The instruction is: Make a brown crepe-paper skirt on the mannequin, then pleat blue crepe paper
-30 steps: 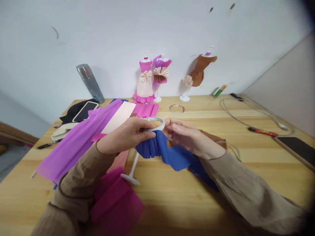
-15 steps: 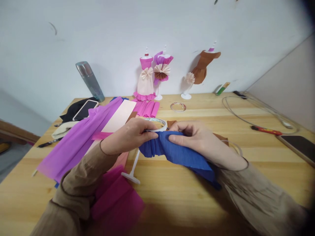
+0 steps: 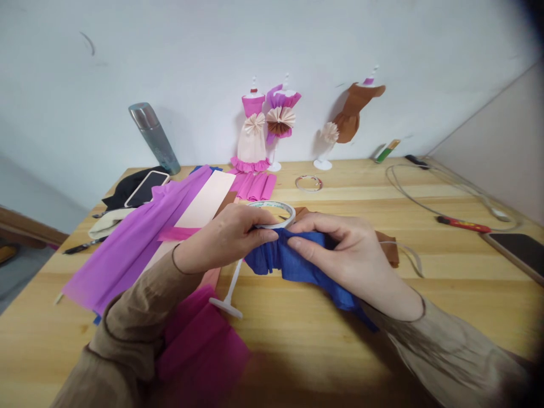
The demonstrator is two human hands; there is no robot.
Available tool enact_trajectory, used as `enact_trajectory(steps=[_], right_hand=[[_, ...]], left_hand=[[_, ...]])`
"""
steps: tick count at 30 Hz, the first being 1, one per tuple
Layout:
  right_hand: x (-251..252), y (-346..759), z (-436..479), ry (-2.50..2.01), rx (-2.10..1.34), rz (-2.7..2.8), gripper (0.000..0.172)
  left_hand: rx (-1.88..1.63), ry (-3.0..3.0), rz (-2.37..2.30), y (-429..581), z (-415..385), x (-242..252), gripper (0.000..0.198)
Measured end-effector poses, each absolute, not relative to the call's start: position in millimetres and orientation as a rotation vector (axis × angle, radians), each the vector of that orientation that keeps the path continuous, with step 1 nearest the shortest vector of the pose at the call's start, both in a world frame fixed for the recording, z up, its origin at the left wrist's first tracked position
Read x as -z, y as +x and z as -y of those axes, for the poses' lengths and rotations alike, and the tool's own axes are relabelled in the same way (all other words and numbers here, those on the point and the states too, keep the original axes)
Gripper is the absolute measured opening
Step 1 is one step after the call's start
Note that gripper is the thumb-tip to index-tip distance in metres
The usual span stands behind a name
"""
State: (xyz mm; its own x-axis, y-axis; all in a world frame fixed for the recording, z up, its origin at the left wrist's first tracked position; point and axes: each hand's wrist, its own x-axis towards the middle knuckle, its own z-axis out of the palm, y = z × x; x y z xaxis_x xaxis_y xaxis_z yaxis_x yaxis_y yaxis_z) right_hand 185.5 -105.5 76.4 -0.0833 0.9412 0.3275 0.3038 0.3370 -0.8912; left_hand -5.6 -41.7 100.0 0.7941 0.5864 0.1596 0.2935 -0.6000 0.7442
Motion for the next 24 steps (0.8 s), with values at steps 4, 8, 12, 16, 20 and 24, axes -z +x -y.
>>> enact_trajectory(steps=[4, 8, 12, 16, 20, 24], right_hand=[[-77.2, 186.3, 105.7, -1.111, -0.68, 1.696, 0.008], [-77.5, 186.8, 106.1, -1.118, -0.653, 1.685, 0.007], [-77.0, 187.0, 106.5, -1.144, -0.66, 1.683, 0.006], [-75.3, 188.2, 105.5, -1.217, -0.6, 1.685, 0.007], [-72.9, 189.5, 103.4, -1.244, -0.583, 1.677, 0.013], [-71.4, 189.1, 102.2, -1.253, -0.596, 1.676, 0.014]], left_hand=[[-0.522, 2.239, -0.618, -4.3, 42.8, -99.8, 0.022], [-0.511, 2.223, -0.619, -4.1, 43.5, -99.3, 0.022], [-0.524, 2.225, -0.628, -3.8, 44.3, -99.5, 0.022], [-0.552, 2.238, -0.613, -2.9, 45.3, -99.9, 0.018], [-0.566, 2.257, -0.596, -3.0, 45.7, -100.3, 0.019], [-0.553, 2.268, -0.608, -3.1, 45.3, -99.1, 0.02]])
